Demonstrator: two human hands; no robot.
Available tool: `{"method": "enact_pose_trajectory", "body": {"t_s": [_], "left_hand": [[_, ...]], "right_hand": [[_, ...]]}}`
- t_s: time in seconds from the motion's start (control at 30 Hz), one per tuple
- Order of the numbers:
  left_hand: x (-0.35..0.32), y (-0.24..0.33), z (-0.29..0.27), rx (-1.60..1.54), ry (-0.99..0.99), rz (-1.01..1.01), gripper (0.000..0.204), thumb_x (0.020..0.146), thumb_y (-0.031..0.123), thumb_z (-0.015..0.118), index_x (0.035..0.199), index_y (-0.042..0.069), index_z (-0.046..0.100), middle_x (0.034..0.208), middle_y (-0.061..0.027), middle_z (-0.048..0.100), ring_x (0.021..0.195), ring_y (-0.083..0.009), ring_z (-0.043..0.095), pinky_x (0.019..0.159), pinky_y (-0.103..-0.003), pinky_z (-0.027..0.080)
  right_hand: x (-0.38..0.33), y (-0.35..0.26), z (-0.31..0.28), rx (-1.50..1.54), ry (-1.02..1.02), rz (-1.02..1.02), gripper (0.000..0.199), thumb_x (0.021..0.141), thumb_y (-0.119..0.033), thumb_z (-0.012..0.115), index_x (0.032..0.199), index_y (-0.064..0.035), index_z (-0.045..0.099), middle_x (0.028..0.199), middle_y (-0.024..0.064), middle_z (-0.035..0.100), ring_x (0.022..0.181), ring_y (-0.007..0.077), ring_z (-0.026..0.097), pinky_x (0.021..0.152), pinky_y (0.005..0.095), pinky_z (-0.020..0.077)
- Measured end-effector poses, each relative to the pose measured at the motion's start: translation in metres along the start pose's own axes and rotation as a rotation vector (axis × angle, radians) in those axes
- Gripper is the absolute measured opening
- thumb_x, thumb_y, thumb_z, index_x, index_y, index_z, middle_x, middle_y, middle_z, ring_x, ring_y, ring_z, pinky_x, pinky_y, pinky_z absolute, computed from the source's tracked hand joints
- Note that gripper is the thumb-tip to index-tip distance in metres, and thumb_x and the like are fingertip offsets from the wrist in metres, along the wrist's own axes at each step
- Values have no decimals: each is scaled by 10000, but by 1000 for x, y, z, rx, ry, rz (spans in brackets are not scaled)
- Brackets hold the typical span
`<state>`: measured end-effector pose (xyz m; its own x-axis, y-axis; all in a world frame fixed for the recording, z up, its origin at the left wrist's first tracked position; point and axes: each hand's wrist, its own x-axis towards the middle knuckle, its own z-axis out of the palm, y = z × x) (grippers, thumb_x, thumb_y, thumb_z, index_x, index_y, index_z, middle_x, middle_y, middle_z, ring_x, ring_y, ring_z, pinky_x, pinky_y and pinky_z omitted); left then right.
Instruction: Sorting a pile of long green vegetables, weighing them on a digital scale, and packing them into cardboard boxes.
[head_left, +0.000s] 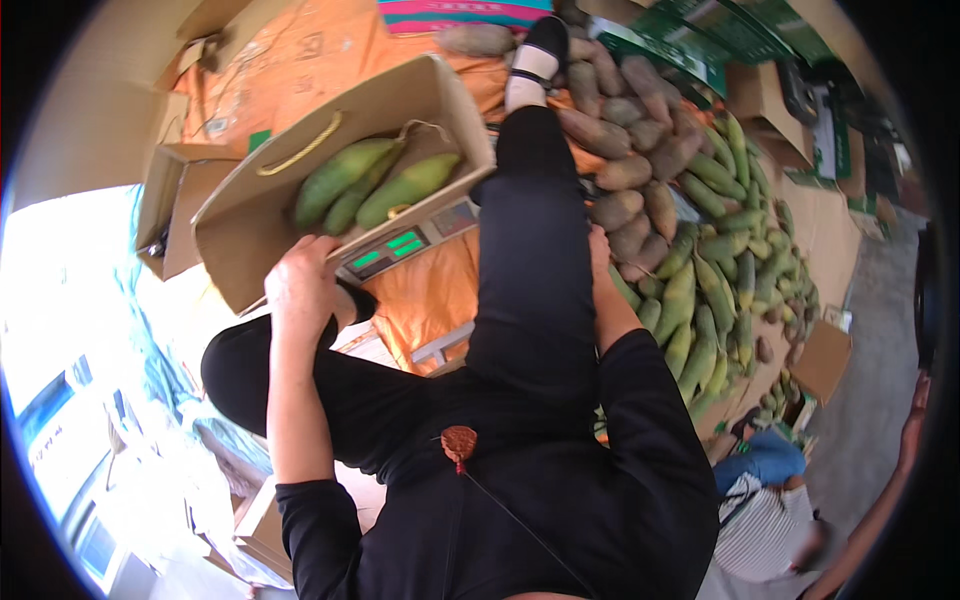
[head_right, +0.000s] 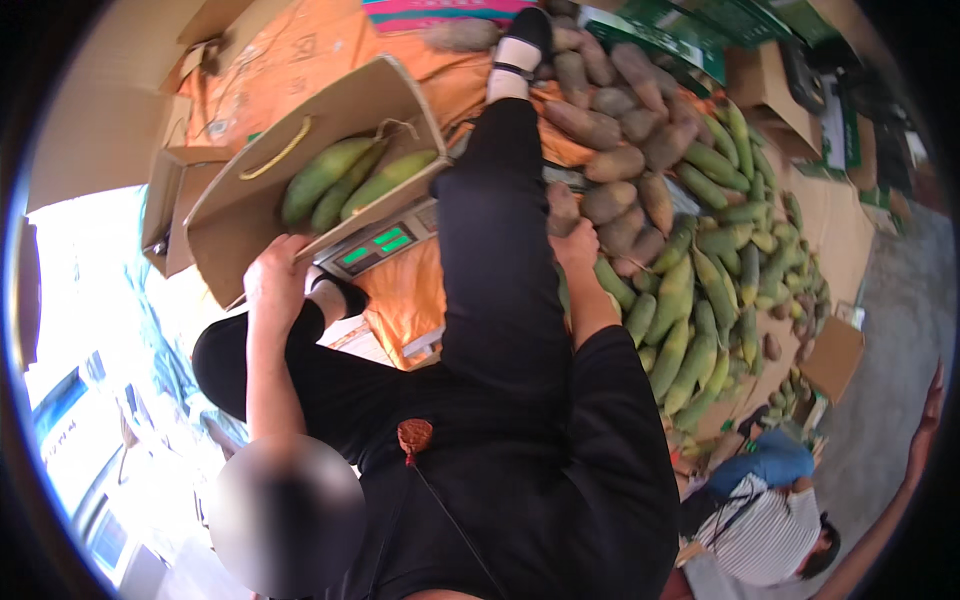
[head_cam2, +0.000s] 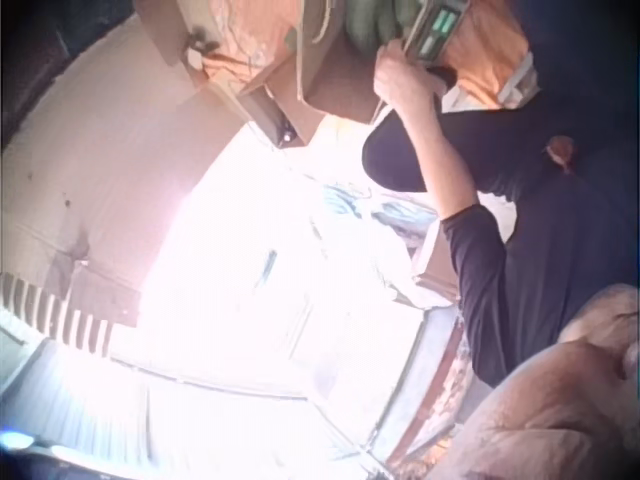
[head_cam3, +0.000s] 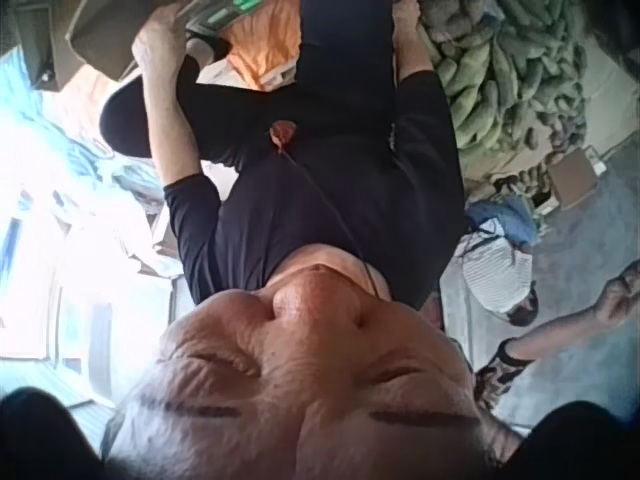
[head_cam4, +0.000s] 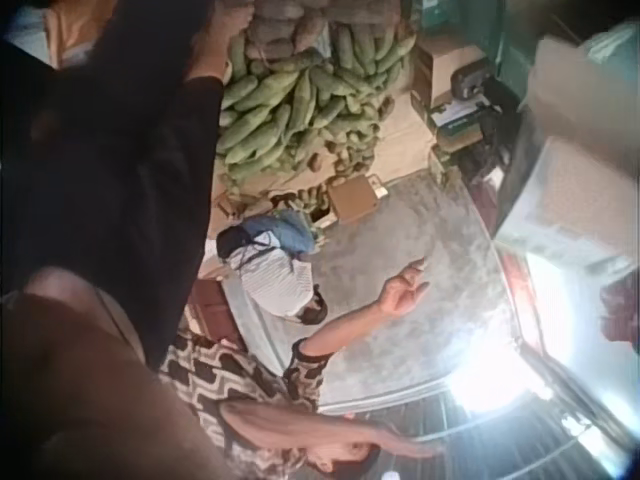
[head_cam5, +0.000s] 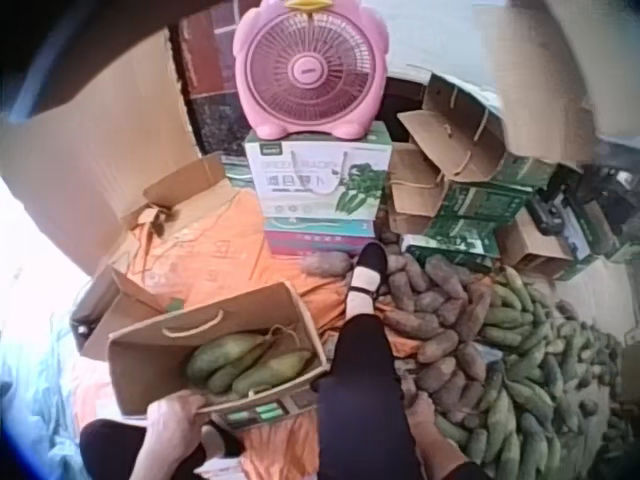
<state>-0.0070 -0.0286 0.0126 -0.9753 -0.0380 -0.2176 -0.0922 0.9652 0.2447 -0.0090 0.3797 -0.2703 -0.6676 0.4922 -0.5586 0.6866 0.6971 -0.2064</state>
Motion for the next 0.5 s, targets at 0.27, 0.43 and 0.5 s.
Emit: {"method": "enact_pose_trajectory", "body": {"t_s": [0.27,0.43,0.5], "left_hand": [[3,5,0,-37,-1,15,161,762,54,628,918,81,658,855,-103,617,800,-332,605,688,-398,483],[6,8,2,-26,-9,15,151,770,61,624,915,80,659,856,-107,621,800,-328,608,692,-394,483],[7,9,2,-17,-11,5,139,778,76,620,911,81,660,856,-108,625,801,-328,610,691,-395,484]], "right_hand": [[-25,68,-53,-104,217,-123,411,703,-258,725,1057,-84,613,1029,135,607,1044,333,530,893,412,445],[-36,109,-49,-270,58,-26,419,698,-301,721,1045,-87,621,1093,125,582,1072,311,529,892,414,450],[-40,106,-42,-106,-172,-51,442,712,-312,709,1092,-115,597,1140,112,567,1100,315,522,901,427,449]]}}
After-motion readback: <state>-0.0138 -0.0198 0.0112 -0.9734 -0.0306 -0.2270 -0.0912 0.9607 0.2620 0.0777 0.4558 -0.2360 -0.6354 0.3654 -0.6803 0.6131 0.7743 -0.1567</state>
